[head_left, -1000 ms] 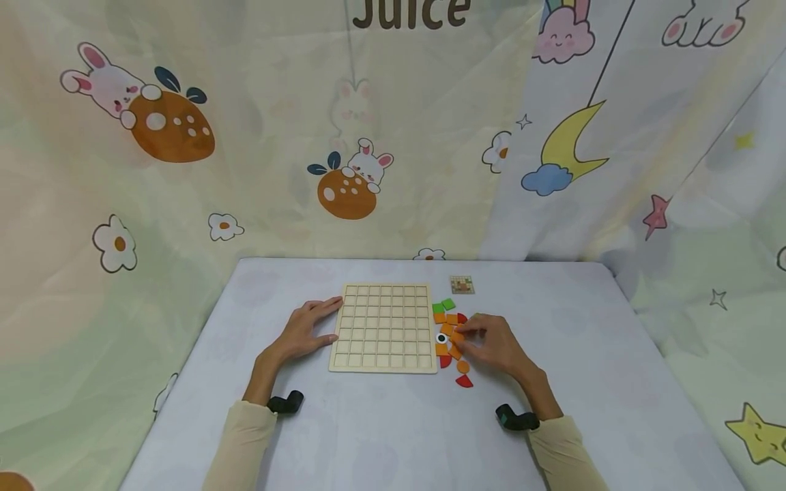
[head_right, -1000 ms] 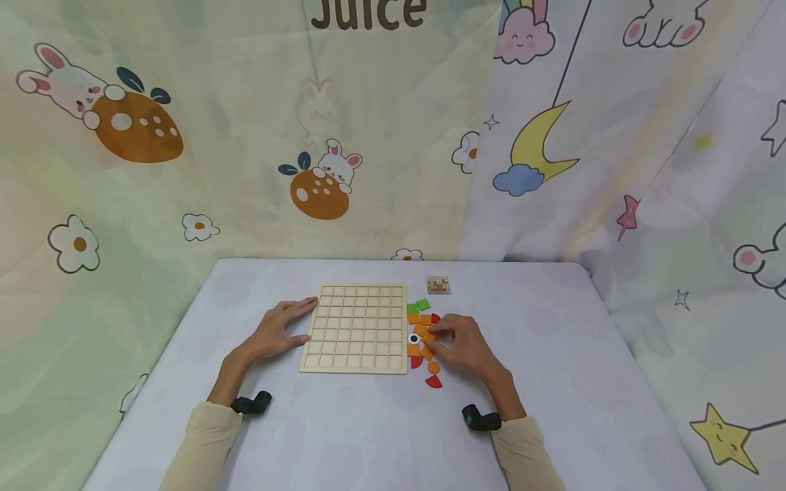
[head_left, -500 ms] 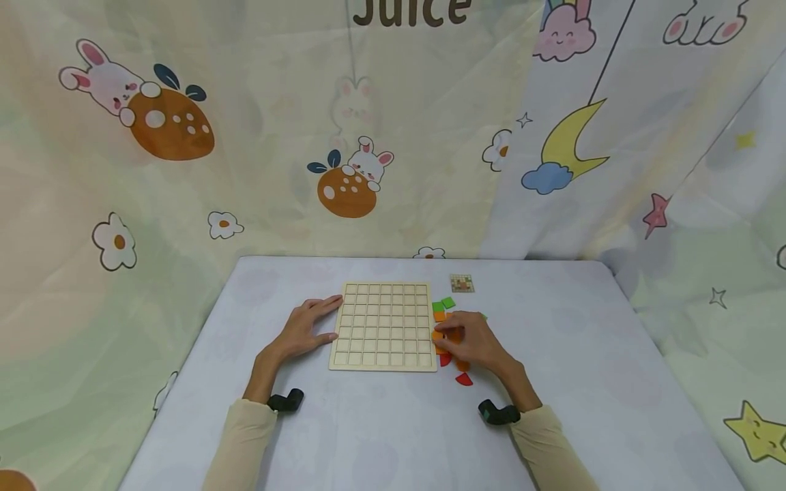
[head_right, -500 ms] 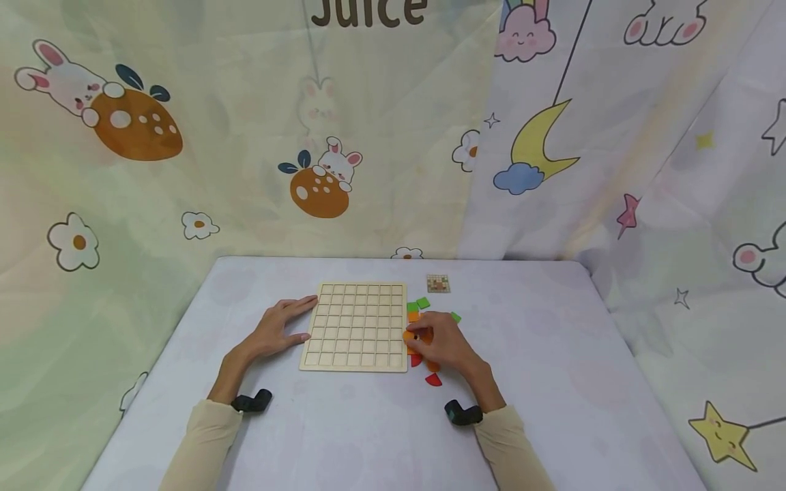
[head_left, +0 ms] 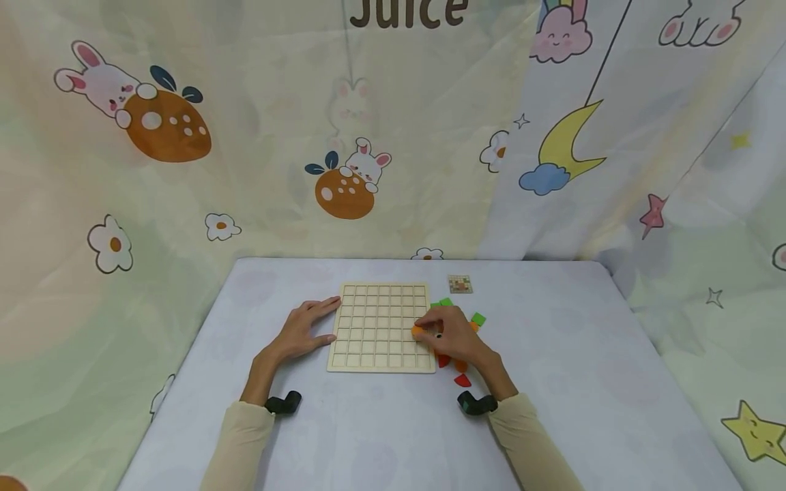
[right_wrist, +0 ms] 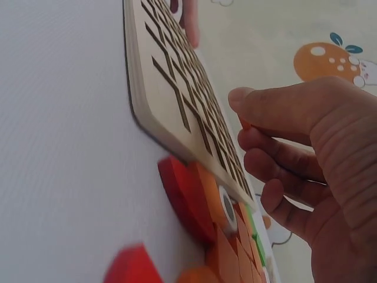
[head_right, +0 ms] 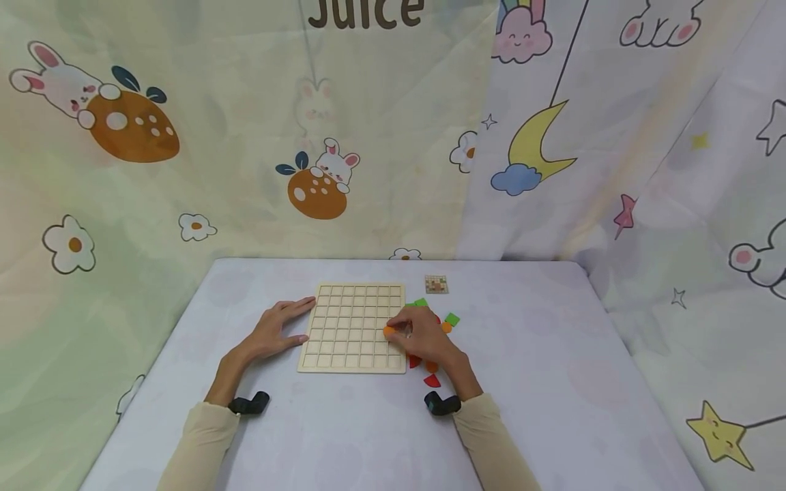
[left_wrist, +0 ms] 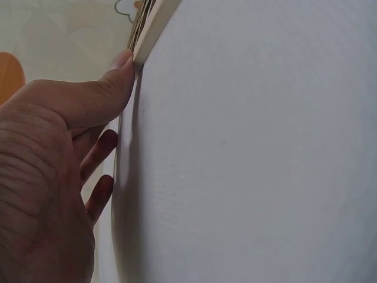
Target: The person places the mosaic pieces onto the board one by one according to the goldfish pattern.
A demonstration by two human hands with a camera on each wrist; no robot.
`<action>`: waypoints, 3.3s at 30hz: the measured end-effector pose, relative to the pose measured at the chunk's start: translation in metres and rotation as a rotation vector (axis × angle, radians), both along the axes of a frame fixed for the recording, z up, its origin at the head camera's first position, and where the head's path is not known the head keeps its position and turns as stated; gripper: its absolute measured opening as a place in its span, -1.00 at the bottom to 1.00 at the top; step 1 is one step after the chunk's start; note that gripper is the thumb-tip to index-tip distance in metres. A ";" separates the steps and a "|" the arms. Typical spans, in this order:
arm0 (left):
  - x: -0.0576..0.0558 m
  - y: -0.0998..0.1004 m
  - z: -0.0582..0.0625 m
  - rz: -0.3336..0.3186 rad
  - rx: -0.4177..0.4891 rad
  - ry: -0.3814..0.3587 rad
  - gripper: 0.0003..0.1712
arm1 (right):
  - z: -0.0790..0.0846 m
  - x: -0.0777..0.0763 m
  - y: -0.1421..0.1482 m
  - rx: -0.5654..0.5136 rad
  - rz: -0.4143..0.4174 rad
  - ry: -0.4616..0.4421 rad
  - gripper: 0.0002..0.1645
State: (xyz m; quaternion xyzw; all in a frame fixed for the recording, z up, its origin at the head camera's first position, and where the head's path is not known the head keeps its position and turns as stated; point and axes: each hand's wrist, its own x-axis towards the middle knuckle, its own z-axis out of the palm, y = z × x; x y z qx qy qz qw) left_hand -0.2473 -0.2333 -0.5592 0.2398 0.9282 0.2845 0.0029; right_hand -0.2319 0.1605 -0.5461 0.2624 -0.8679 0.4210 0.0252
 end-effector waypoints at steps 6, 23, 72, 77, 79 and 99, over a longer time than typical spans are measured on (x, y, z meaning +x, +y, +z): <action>0.001 0.000 -0.001 -0.005 0.008 0.008 -0.06 | -0.001 -0.008 -0.019 -0.015 0.010 -0.037 -0.79; 0.001 0.002 0.000 0.011 -0.006 -0.012 -0.05 | -0.003 -0.023 -0.059 0.049 0.087 -0.058 -0.76; -0.002 0.000 -0.005 -0.026 0.068 0.027 -0.07 | -0.001 -0.031 -0.148 0.107 0.147 -0.031 -0.76; -0.003 -0.001 -0.003 -0.018 0.049 -0.018 -0.06 | -0.002 -0.031 -0.150 0.126 0.140 -0.030 -0.83; -0.003 -0.002 -0.002 -0.018 0.044 -0.028 -0.06 | -0.003 -0.031 -0.151 0.133 0.137 -0.027 -0.85; 0.000 0.002 0.002 -0.005 0.031 0.002 -0.07 | 0.030 -0.032 -0.116 0.039 0.128 -0.035 -0.68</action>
